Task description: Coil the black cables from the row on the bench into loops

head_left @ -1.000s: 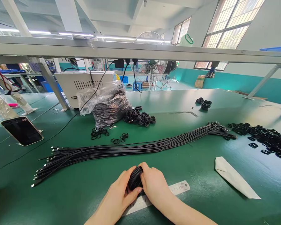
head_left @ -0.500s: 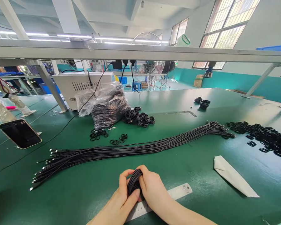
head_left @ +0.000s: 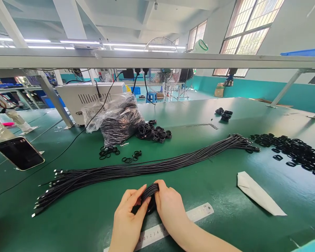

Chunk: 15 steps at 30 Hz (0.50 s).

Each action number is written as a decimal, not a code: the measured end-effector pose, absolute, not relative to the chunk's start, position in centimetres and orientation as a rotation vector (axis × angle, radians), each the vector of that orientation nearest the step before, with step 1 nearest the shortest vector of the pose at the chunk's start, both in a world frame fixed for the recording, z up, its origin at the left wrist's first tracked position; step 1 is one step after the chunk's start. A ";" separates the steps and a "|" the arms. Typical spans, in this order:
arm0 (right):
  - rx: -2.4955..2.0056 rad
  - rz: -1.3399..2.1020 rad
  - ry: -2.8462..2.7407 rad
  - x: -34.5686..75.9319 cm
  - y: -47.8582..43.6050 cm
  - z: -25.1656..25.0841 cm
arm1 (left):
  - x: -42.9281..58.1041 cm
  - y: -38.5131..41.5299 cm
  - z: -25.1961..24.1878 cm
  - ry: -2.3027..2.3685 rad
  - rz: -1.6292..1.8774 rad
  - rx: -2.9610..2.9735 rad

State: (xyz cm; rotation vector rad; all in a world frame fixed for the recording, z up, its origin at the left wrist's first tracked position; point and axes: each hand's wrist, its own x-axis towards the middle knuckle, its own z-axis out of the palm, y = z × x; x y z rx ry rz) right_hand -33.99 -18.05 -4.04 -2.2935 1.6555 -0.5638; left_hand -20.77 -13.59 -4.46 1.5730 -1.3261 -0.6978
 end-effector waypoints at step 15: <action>-2.052 -0.628 1.546 -34.1 -18.0 -3.8 | -20.5 -14.5 -4.8 -0.992 -0.981 1.420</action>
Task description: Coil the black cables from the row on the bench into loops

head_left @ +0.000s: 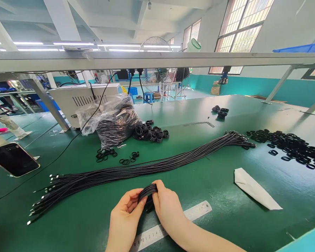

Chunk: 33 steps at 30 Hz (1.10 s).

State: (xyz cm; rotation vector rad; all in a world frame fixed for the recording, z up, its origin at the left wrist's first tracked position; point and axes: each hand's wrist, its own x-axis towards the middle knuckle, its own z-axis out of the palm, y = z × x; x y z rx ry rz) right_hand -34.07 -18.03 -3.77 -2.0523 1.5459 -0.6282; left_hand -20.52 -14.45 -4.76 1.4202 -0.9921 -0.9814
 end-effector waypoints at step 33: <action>-2.542 -0.860 1.229 -36.4 -18.6 -3.7 | -19.5 -13.9 -1.8 -1.209 -1.456 1.357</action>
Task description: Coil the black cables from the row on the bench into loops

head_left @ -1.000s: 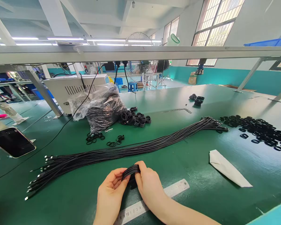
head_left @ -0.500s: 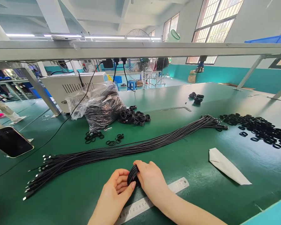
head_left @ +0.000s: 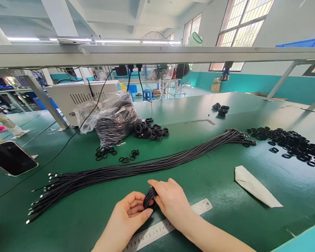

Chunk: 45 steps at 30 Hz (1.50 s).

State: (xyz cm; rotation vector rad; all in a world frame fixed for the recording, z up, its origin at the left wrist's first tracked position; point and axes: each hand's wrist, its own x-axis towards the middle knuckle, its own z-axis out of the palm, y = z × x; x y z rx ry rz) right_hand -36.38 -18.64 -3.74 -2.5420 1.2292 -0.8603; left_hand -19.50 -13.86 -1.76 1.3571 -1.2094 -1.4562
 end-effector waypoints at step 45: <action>-2.471 -0.587 1.269 -35.7 -17.6 -3.9 | -21.1 -12.2 -2.3 -1.601 -1.164 1.544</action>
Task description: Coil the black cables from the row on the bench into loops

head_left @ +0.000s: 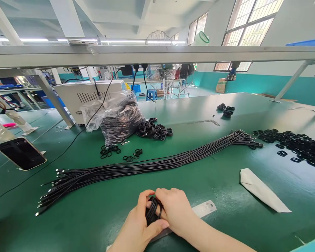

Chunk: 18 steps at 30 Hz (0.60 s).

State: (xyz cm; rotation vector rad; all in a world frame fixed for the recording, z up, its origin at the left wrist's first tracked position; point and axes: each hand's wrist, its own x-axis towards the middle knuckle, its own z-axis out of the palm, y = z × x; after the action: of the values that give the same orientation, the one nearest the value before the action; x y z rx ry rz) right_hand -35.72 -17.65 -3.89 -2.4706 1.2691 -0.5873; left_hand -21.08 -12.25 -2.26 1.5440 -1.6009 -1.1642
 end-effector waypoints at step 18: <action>-2.457 -0.778 1.386 -35.8 -17.9 -4.1 | -20.7 -12.8 -3.3 -1.387 -1.074 1.368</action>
State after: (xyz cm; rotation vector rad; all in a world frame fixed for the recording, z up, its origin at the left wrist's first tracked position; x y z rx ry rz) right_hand -35.82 -17.92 -4.12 -2.4573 1.3859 -0.7781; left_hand -20.66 -12.81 -3.31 1.3680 -1.3871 -1.0742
